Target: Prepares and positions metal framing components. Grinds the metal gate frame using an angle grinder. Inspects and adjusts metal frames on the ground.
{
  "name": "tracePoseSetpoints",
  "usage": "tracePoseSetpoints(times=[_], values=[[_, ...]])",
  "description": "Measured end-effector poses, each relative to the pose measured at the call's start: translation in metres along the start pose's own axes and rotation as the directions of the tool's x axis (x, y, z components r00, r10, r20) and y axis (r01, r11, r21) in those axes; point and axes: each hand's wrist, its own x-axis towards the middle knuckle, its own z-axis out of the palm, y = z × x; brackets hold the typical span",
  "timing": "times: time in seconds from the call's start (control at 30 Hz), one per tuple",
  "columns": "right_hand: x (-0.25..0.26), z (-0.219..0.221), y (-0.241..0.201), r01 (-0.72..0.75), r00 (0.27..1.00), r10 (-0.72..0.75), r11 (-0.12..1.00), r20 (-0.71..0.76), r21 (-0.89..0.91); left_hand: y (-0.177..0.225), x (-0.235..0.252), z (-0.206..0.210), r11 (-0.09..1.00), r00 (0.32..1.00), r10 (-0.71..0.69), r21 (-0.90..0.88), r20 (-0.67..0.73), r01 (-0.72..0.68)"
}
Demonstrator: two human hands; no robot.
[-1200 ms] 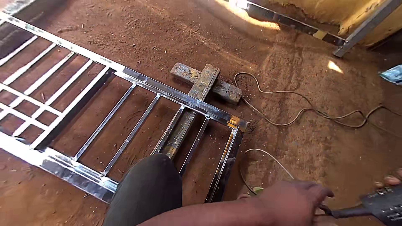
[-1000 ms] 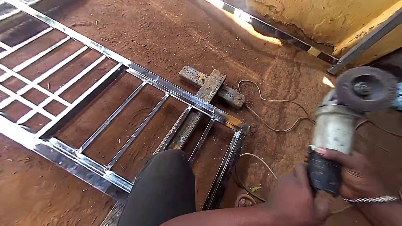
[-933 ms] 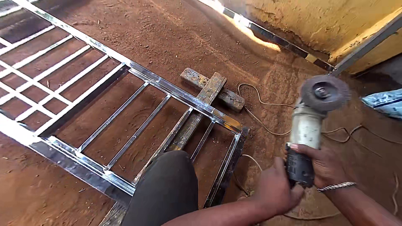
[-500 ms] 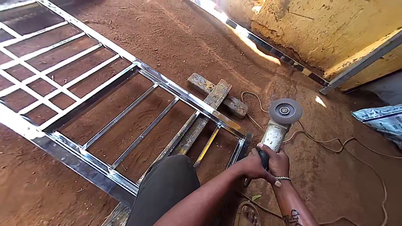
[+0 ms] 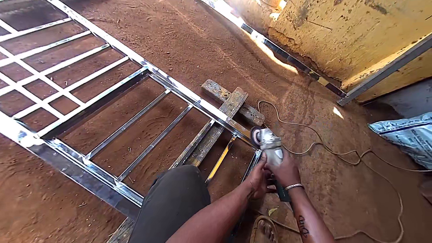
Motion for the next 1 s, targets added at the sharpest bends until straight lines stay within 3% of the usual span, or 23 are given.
tracePoseSetpoints(times=[0.03, 0.1, 0.23, 0.37, 0.6, 1.0], values=[[0.001, 0.012, -0.012, 0.034, 0.999, -0.028, 0.986, 0.04, -0.164, -0.002, 0.003, 0.001, 0.991, 0.985, 0.062, -0.108, -0.164, -0.08], [0.004, 0.045, -0.024, 0.078, 0.994, -0.049, 0.948, 0.1, -0.308, -0.01, 0.009, -0.009, 0.965, 0.902, 0.1, -0.179, -0.42, -0.19], [0.013, 0.111, -0.018, 0.058, 0.997, -0.036, 0.932, 0.066, -0.359, -0.015, 0.021, -0.046, 0.959, 0.743, 0.135, -0.102, -0.655, -0.265], [0.018, 0.126, -0.017, 0.014, 0.999, 0.001, 0.923, 0.039, -0.385, -0.019, 0.032, -0.072, 0.968, 0.771, 0.141, -0.077, -0.622, -0.239], [0.026, 0.129, -0.017, 0.015, 1.0, -0.003, 0.909, 0.03, -0.416, -0.018, 0.039, -0.079, 0.968, 0.79, 0.138, -0.086, -0.597, -0.234], [0.03, 0.13, -0.015, 0.046, 0.999, -0.028, 0.89, 0.045, -0.454, -0.022, 0.05, -0.084, 0.973, 0.759, 0.178, -0.003, -0.627, -0.23]])
